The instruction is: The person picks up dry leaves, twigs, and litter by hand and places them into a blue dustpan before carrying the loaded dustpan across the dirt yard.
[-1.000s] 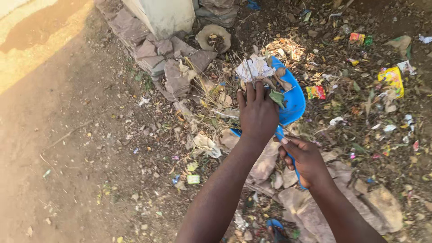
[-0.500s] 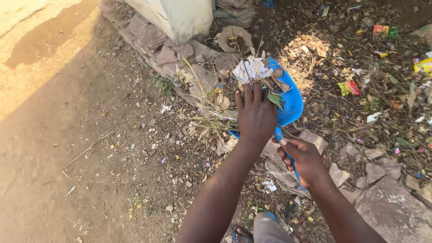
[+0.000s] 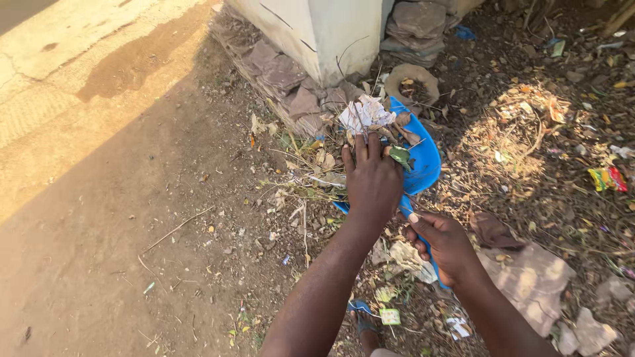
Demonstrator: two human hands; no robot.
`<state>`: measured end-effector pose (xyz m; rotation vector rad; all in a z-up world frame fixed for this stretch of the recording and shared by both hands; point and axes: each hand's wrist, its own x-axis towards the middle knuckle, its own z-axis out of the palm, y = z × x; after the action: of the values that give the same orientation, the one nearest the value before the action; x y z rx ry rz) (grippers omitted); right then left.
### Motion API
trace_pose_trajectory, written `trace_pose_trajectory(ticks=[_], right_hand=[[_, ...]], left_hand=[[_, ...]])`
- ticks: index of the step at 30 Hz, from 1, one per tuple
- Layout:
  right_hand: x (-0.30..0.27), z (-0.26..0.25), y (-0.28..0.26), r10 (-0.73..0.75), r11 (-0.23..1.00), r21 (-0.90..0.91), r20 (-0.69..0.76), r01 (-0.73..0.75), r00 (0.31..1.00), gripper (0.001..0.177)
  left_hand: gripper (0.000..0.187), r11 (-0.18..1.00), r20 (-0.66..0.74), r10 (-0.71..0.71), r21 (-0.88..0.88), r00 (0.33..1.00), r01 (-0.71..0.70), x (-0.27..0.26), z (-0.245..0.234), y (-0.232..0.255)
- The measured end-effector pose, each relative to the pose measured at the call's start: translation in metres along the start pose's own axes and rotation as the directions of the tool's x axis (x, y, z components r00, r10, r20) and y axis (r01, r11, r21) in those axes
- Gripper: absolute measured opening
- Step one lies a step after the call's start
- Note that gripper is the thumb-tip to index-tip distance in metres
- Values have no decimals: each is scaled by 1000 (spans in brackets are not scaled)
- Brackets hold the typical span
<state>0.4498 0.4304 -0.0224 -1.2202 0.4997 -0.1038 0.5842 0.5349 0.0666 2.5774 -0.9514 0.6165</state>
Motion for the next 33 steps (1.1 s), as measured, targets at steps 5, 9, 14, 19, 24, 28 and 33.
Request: trace_pose_trajectory(ticks=[5,9,14,19,24,28,33], right_hand=[[61,73,-34,-11,1000,-28,50,12,999,25],[95,129,-58,-29,997,-64,36,32,999,25],[136,194,-69,9,998,-67,31,-7,999,29],[186,264,-50,-27,998,-52,-38,25,999,33],[235,345,-42,-35,995,-92,-105,25,994,34],[272,399,-43,-67,996,-63,-61,63,996,34],[330,466,-55,-15,996,-89,-113,5,994,33]], left_hand=[[41,1000,-130,0,26,992,4,58,-11,-84],[40,998,-176,-1,69,984,14,91,-19,-141],[41,999,-163,14,46,987,-7,119,-21,-215],[40,997,-130,74,4,989,-74,144,-9,-298],[40,988,-180,106,-90,978,-124,175,-10,-388],[41,988,-170,119,-74,978,-133,196,-9,-453],[40,992,-131,96,-68,987,-106,235,-5,-533]])
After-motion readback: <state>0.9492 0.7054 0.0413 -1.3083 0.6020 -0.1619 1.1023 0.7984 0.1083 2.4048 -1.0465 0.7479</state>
